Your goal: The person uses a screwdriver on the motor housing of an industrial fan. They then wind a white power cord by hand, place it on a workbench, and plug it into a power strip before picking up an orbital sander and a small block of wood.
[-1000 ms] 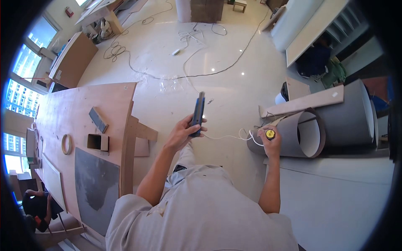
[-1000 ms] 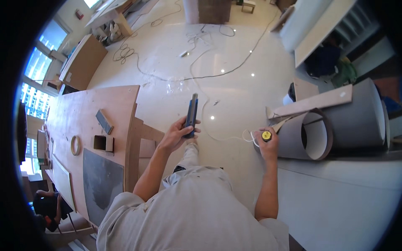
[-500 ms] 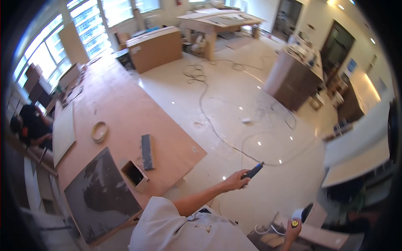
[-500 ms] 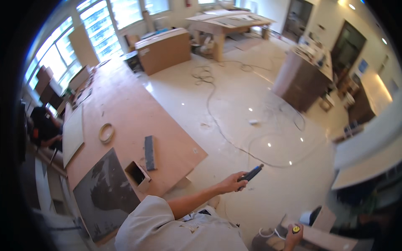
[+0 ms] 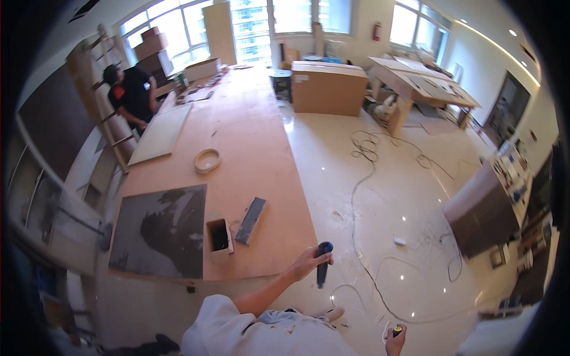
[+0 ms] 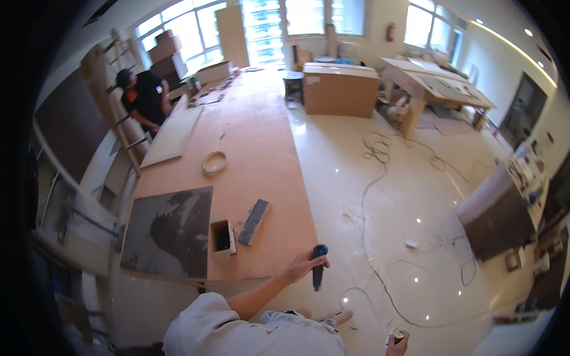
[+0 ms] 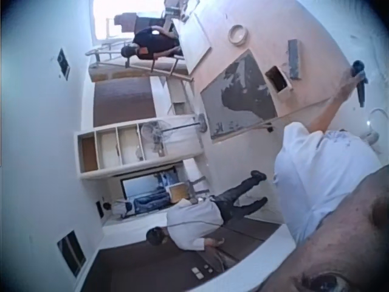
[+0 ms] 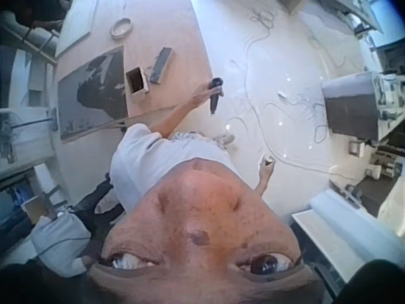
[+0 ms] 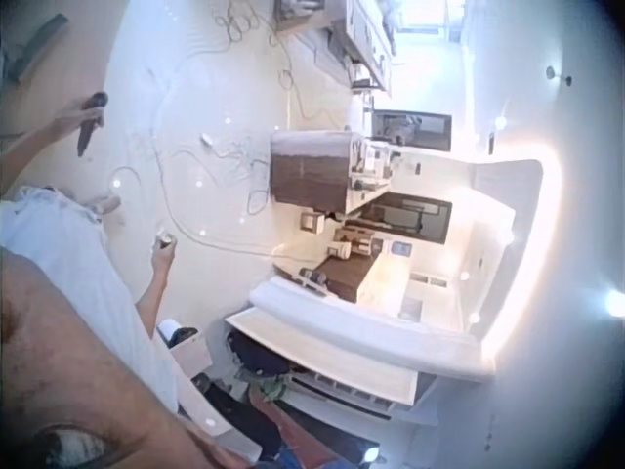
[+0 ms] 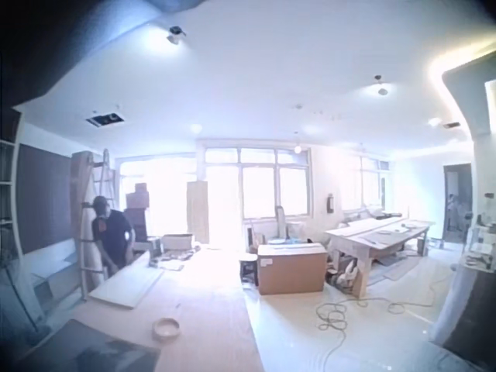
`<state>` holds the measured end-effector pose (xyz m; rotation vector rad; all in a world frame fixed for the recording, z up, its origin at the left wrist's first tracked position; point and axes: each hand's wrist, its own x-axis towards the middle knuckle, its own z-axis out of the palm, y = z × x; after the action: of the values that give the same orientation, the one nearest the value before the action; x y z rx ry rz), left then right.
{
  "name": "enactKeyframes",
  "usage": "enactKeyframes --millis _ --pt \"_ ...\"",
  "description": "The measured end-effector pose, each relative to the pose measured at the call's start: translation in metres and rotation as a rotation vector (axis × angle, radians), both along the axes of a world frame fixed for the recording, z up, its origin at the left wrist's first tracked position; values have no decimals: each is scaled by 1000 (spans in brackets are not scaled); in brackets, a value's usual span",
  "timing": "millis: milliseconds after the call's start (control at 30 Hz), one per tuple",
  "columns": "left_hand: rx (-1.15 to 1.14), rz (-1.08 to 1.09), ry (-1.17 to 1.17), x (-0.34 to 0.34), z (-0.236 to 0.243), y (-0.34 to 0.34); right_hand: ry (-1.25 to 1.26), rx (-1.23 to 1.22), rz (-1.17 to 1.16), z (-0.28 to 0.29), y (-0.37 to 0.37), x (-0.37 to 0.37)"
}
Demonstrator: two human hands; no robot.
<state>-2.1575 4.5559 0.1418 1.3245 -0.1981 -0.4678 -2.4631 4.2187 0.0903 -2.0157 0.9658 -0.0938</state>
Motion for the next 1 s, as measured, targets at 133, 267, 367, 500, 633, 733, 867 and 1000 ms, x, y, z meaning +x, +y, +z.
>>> enactKeyframes --millis 133,267,367,500,633,733,867,1000 --pt "-47 -28 169 10 9 -39 110 130 27 -20 -40 32" --pt "504 -3 57 7 40 -80 66 -166 274 -49 -69 37" --pt "622 -40 -14 8 33 -114 147 -106 336 -86 -98 32" --pt "675 -94 -378 15 -15 -152 67 -63 388 -95 -119 35" --pt "856 -158 -273 24 -17 -191 46 30 232 -65 -134 45" --pt "881 -133 -337 34 -14 -200 21 -20 161 -69 -141 51" --pt "920 -265 -268 60 -12 -230 113 21 68 -69 -154 46" --pt "898 -278 -358 100 -30 -251 79 148 3 -56 -159 64"
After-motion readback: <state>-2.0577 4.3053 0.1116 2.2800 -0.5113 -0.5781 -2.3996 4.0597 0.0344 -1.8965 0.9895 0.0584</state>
